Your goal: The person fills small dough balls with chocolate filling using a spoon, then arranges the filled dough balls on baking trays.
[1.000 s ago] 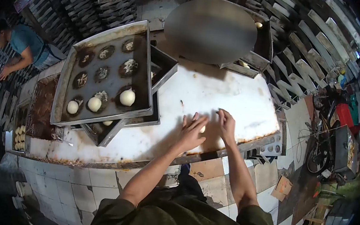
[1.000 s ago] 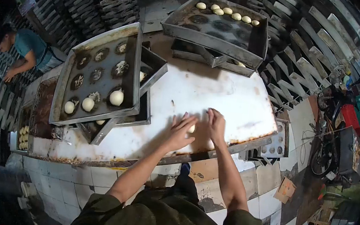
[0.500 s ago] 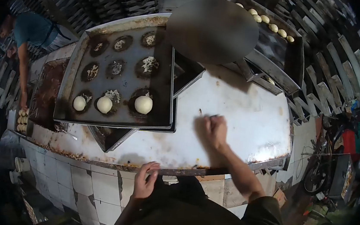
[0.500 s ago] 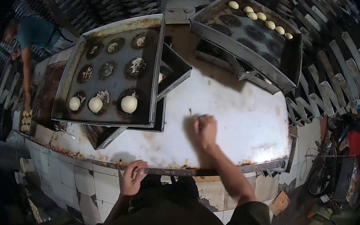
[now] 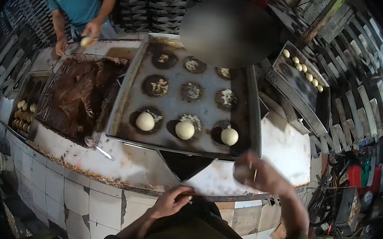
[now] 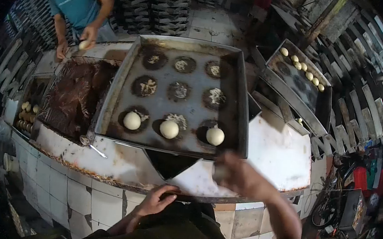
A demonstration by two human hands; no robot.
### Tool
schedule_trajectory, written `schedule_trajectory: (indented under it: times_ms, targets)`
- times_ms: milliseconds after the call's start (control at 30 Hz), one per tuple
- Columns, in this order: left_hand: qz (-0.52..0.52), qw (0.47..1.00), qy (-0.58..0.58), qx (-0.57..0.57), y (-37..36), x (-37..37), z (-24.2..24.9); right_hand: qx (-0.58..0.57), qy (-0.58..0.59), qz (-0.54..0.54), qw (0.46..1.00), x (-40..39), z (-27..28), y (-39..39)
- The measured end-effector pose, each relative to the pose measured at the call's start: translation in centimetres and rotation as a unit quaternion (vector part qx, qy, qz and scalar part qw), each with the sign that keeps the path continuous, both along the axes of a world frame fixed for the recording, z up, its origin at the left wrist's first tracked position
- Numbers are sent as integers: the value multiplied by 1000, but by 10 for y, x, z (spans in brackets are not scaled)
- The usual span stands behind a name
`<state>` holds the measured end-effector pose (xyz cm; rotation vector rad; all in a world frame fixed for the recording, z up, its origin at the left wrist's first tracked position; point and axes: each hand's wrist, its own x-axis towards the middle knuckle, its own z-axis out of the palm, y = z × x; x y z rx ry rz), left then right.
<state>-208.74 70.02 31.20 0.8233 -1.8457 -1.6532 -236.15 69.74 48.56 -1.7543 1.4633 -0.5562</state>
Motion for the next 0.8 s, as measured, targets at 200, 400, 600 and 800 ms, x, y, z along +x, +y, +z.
schedule_trajectory:
  times_ms: [200,400,600,800]
  targets:
    - [-70,992,11,103,2,3,31,-182,251,-100,945,53,-50,-223]
    - [-116,991,57,-24,-2,12,37,-331,213,-92,915,41,-80,-222]
    - [-243,928,242,-145,-28,-94,134,-145,99,-6,984,14,-59,-209]
    - [130,906,261,-307,-18,-185,92,-344,164,-236,894,-274,13,-237]
